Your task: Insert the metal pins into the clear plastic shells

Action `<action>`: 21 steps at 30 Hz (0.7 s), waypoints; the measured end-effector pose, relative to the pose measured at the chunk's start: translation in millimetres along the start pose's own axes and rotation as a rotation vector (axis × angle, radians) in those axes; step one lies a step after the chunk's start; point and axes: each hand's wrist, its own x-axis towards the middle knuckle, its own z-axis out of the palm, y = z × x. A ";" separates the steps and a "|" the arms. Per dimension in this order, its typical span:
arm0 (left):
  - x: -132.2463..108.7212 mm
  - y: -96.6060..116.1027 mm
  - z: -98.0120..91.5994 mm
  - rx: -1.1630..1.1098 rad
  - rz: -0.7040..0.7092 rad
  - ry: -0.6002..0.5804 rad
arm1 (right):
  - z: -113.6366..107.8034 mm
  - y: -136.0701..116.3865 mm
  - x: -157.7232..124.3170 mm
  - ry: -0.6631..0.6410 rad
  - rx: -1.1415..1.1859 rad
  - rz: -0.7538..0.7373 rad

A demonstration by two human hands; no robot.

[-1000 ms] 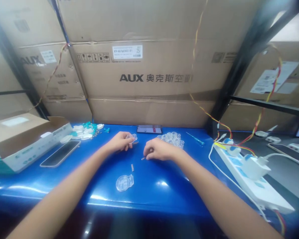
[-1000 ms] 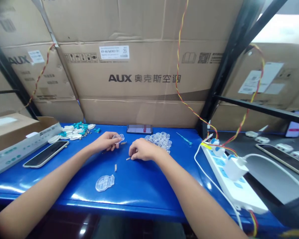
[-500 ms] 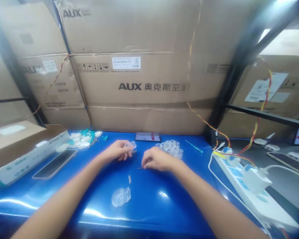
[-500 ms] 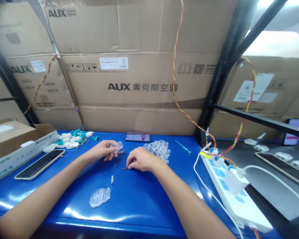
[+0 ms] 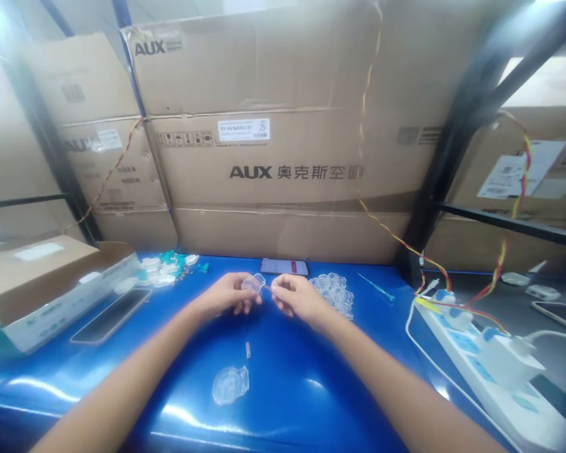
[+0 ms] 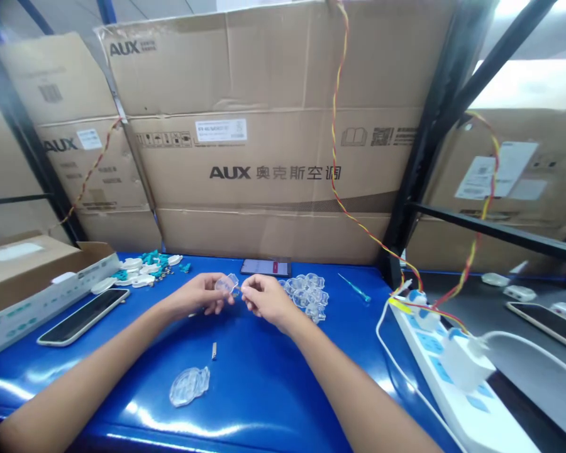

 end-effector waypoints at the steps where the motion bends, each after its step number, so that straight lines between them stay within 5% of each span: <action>1: 0.3 0.4 3.0 -0.002 0.013 0.013 | 2.0 0.2 0.2 0.001 0.050 0.008; 12: 6.2 -12.7 23.5 0.178 0.073 0.133 | 8.6 11.1 1.9 0.035 -0.058 0.007; 21: 4.0 -12.8 23.7 0.180 0.060 0.086 | 7.8 -4.4 -3.7 0.005 -0.233 0.015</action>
